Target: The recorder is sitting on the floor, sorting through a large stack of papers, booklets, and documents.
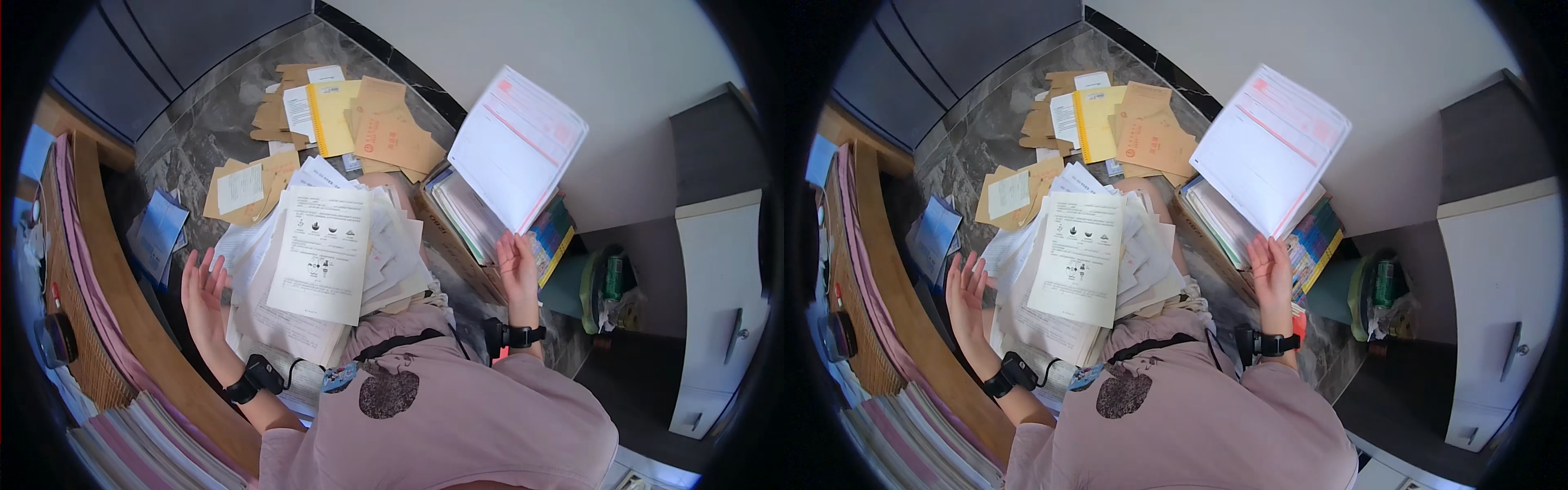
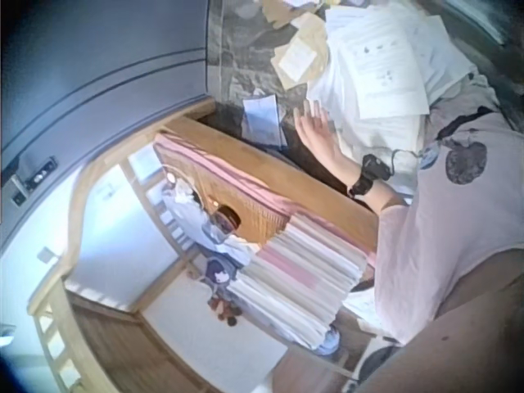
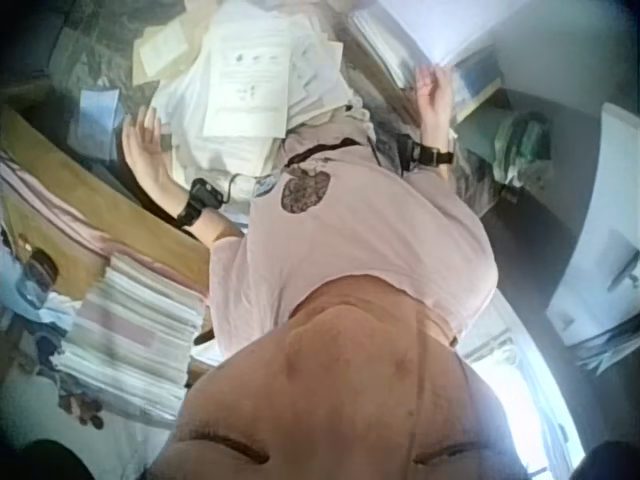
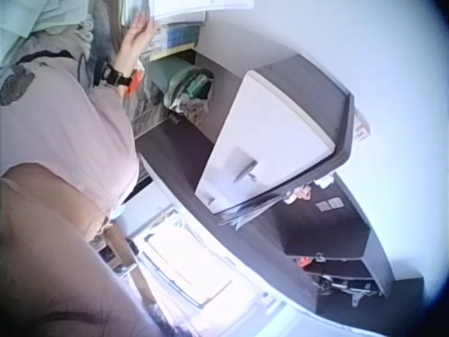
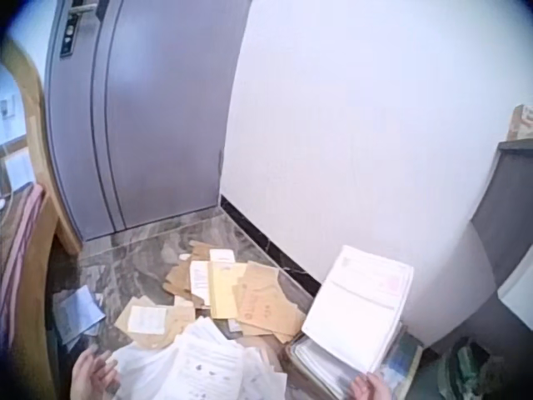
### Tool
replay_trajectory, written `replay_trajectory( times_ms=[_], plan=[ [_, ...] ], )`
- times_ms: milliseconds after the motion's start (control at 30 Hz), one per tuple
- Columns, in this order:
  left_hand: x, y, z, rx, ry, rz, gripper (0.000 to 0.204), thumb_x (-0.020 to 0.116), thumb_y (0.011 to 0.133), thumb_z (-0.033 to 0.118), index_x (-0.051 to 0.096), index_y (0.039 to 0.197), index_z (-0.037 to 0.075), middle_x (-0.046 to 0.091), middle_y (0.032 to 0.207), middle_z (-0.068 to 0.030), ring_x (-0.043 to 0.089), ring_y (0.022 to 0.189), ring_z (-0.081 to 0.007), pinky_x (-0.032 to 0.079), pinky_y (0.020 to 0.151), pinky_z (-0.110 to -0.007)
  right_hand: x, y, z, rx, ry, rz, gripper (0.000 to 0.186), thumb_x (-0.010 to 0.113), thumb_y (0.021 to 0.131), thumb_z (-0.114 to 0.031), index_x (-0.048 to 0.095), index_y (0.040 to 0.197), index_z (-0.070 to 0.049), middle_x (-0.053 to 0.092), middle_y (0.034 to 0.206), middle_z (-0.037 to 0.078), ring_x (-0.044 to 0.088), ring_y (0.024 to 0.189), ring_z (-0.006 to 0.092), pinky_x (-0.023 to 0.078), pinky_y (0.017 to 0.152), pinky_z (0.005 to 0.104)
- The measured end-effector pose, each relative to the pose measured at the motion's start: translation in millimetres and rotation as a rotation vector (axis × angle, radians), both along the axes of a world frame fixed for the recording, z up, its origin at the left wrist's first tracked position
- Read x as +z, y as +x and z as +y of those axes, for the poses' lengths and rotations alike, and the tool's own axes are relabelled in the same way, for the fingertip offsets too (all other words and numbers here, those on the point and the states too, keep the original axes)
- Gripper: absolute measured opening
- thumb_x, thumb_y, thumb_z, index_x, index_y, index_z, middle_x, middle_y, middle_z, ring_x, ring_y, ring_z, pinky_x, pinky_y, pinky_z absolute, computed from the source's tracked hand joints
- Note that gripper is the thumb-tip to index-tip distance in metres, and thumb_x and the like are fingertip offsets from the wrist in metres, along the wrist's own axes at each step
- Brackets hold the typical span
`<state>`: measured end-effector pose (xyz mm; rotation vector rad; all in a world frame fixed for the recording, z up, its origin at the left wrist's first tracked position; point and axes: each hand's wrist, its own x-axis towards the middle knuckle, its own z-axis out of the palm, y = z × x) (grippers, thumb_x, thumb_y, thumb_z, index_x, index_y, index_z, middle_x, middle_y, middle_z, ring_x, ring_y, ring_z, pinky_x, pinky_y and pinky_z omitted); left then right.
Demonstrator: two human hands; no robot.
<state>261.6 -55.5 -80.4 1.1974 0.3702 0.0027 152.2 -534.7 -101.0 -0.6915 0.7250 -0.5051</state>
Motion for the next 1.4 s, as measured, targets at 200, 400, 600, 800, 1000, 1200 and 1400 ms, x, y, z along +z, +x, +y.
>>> replay_trajectory(
  times_ms=[200, 400, 600, 800, 1000, 1200, 1400],
  plan=[
    [-2.8, -2.9, -6.5, 0.002, 0.007, -0.002, 0.048, 0.044, 0.091, 0.022, 0.027, 0.131, 0.003, 0.043, 0.124, -0.0224, 0.049, 0.11, -0.0304, 0.042, 0.09, -0.032, -13.9, -12.4, 3.5, 0.119, -0.06, 0.209, 0.01, 0.042, 0.086, -0.002, 0.042, 0.095, 0.003, 0.055, 0.101, 0.025, 0.059, 0.09, 0.0325, 0.053, 0.076, 0.0405],
    [-3.5, -8.6, -3.9, 0.061, -0.048, -0.017, 0.05, 0.043, 0.091, 0.021, 0.02, 0.133, 0.004, 0.04, 0.126, -0.0252, 0.045, 0.114, -0.0337, 0.038, 0.094, -0.037, -16.2, -13.1, -0.5, 0.164, -0.115, 0.251, 0.027, 0.037, 0.087, -0.003, 0.029, 0.111, 0.009, 0.055, 0.097, 0.029, 0.061, 0.083, 0.0339, 0.055, 0.07, 0.0399],
    [-11.0, -10.9, 5.3, 0.073, -0.064, -0.02, 0.051, 0.044, 0.09, 0.02, 0.021, 0.132, 0.004, 0.039, 0.126, -0.0255, 0.043, 0.116, -0.0346, 0.039, 0.095, -0.038, 26.2, -13.2, 9.0, 0.21, -0.405, 0.527, 0.046, 0.04, 0.088, -0.008, 0.02, 0.129, -0.001, 0.059, 0.084, 0.022, 0.063, 0.067, 0.0274, 0.053, 0.054, 0.0332],
    [-9.3, -7.8, 1.9, 0.069, -0.052, -0.006, 0.048, 0.044, 0.091, 0.021, 0.026, 0.131, 0.002, 0.04, 0.125, -0.0243, 0.044, 0.115, -0.0334, 0.04, 0.094, -0.036, 0.4, 2.2, -3.7, 0.376, -1.352, 0.566, 0.044, 0.046, 0.087, -0.019, 0.037, 0.125, 0.0, 0.054, 0.097, 0.029, 0.056, 0.088, 0.0367, 0.047, 0.075, 0.0402],
    [-14.2, -16.4, 0.9, -0.033, 0.063, 0.003, 0.042, 0.041, 0.092, 0.023, 0.034, 0.127, 0.001, 0.048, 0.119, -0.0191, 0.051, 0.107, -0.027, 0.042, 0.09, -0.032, -27.0, 12.7, 17.0, 0.918, -1.654, 0.839, 0.06, 0.052, 0.083, -0.036, 0.037, 0.125, 0.003, 0.024, 0.127, 0.039, 0.022, 0.119, 0.0553, 0.023, 0.101, 0.0502],
    [-4.1, -32.4, -24.3, -0.292, 1.145, 0.318, 0.045, 0.046, 0.088, 0.026, 0.041, 0.122, -0.003, 0.047, 0.119, -0.0237, 0.047, 0.11, -0.0359, 0.035, 0.094, -0.039, -28.0, 22.4, 32.8, 0.769, -1.724, 0.793, 0.053, 0.053, 0.083, -0.03, 0.041, 0.12, 0.005, 0.028, 0.128, 0.036, 0.025, 0.119, 0.0534, 0.024, 0.1, 0.05],
    [-66.5, -44.4, -74.7, -0.712, 1.404, 0.1, 0.065, 0.055, 0.079, 0.039, 0.032, 0.132, 0.011, 0.017, 0.137, -0.0287, 0.009, 0.127, -0.0499, 0.009, 0.098, -0.062, -31.2, 56.5, 95.4, 0.804, -1.208, 0.233, 0.036, 0.06, 0.08, -0.015, 0.052, 0.11, 0.003, 0.059, 0.093, 0.014, 0.061, 0.071, 0.0172, 0.048, 0.065, 0.0259]
  ],
)
